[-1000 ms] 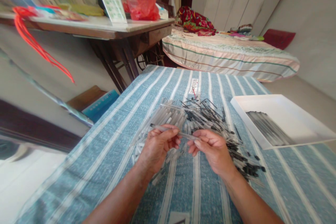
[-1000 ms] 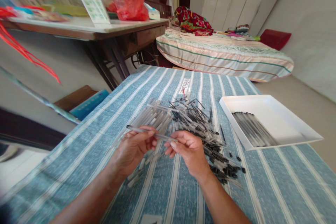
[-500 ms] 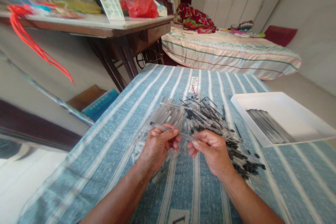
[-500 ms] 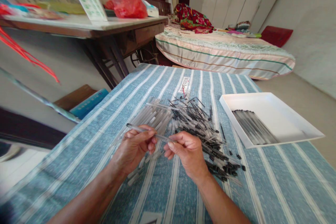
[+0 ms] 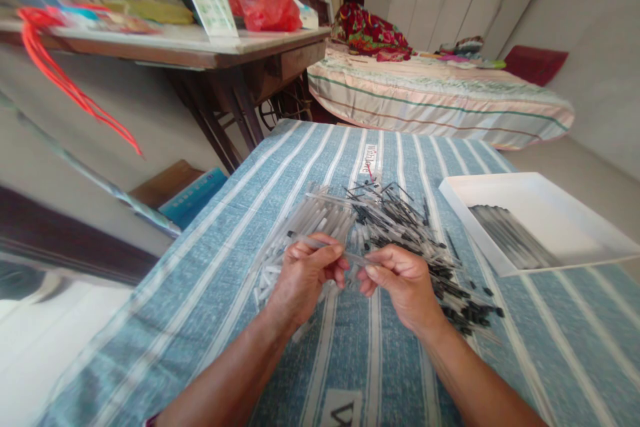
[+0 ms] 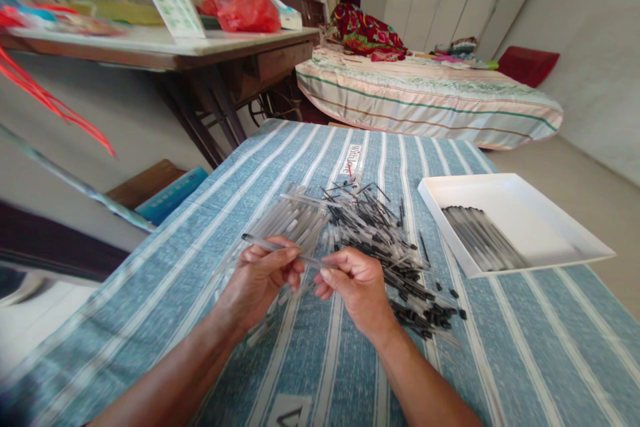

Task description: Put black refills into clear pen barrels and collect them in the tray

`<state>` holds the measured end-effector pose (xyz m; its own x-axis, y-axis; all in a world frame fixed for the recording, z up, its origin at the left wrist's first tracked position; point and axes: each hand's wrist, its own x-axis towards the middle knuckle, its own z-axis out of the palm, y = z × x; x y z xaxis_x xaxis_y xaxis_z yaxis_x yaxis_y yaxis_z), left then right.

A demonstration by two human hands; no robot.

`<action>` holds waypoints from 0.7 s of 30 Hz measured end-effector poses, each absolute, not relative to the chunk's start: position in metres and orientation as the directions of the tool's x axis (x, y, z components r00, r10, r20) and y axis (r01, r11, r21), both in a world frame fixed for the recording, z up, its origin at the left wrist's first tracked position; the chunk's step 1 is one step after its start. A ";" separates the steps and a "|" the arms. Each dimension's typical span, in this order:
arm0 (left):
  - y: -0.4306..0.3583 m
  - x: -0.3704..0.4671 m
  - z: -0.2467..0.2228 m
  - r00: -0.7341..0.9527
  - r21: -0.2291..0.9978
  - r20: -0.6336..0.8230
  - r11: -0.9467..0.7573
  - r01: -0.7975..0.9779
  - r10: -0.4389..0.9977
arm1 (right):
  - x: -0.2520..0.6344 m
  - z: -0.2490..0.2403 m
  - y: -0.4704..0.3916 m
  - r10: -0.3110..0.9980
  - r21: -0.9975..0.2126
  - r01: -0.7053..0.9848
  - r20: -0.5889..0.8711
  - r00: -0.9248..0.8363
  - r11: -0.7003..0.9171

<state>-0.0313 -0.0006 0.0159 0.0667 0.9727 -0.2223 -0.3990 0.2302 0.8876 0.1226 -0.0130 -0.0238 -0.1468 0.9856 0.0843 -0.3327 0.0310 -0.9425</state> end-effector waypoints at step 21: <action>0.009 -0.033 0.004 0.003 0.930 -0.124 0.115 0.348 0.992 | 0.271 0.011 0.022 0.759 -0.667 0.720 0.566 0.322 0.192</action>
